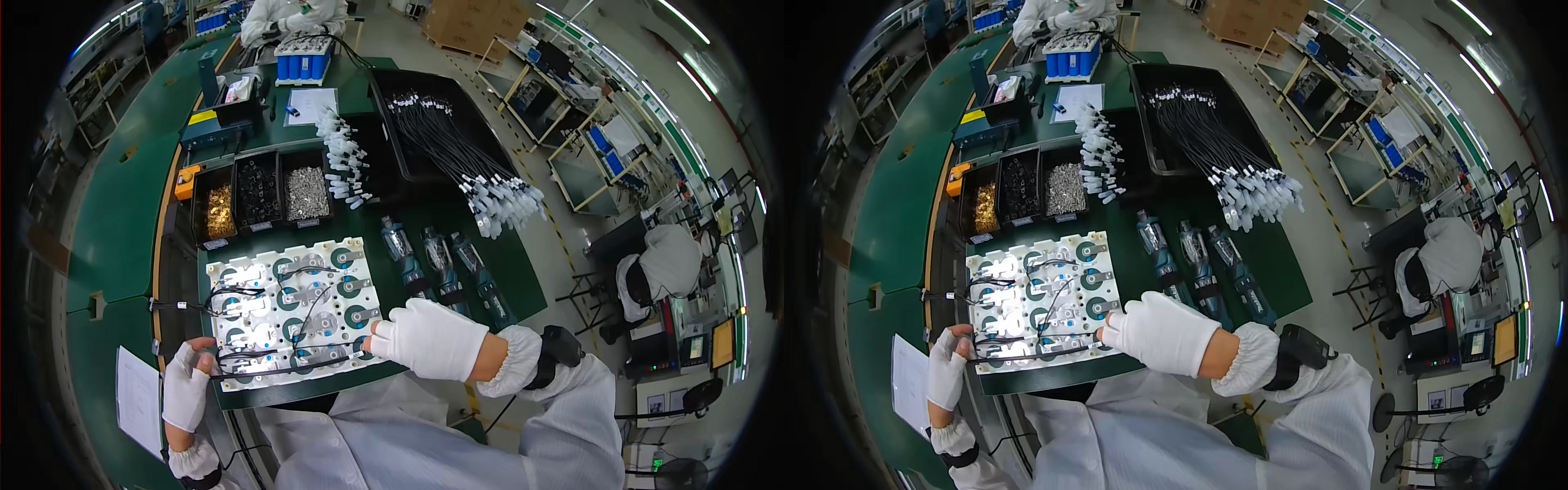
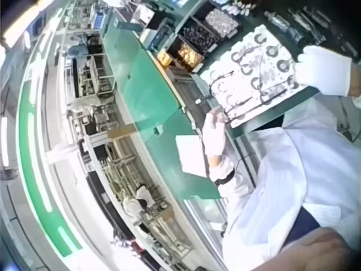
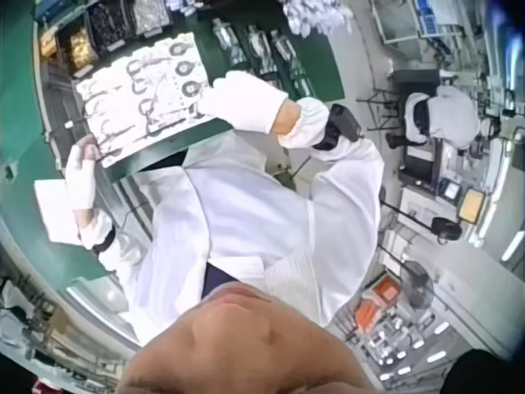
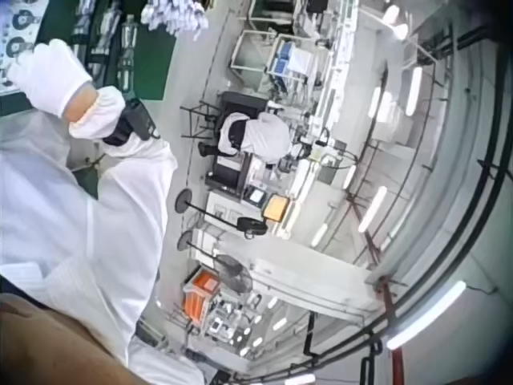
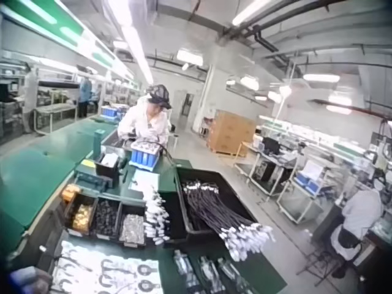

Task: Assembling and wiring a battery pack unit using an electric screwdriver and hand tools.

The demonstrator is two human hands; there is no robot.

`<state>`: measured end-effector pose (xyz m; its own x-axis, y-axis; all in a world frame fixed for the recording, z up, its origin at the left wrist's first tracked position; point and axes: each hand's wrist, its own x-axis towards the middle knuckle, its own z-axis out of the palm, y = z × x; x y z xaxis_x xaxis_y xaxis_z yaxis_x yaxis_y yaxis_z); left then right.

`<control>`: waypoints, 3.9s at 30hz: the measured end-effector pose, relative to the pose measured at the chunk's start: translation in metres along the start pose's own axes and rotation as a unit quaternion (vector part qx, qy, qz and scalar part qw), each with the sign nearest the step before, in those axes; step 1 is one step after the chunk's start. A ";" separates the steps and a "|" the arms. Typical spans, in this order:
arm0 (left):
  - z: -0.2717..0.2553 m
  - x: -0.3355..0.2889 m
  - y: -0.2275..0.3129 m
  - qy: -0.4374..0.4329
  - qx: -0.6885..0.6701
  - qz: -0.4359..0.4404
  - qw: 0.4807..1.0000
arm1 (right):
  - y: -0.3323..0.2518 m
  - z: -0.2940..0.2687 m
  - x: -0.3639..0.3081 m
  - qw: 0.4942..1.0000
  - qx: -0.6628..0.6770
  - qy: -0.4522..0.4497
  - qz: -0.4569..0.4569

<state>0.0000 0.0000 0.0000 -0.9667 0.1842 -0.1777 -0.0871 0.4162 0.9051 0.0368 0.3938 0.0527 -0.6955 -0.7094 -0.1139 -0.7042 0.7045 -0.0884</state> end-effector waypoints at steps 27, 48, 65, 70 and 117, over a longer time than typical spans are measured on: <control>0.014 -0.004 0.013 0.208 -0.050 0.038 0.976 | 0.160 -0.052 -0.019 0.815 -0.200 0.072 0.539; 0.054 0.009 0.112 -0.172 -0.241 -0.003 0.955 | 0.012 -0.050 0.025 0.826 0.236 0.469 0.204; 0.024 0.132 0.118 -0.017 -0.329 -0.075 0.941 | -0.164 0.082 0.035 0.911 0.348 0.073 -0.208; 0.059 0.085 0.121 -0.071 0.075 -0.030 0.994 | -0.070 0.030 0.021 0.918 0.251 0.307 -0.011; 0.128 0.061 0.126 -0.158 0.095 0.087 0.979 | 0.017 0.056 0.024 0.640 0.653 0.350 0.204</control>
<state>-0.0394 0.1772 0.0537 -0.8375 0.5209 -0.1649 0.1483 0.5072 0.8490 0.0158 0.3898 -0.0066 -0.9989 0.0255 0.0405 -0.0423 -0.0756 -0.9962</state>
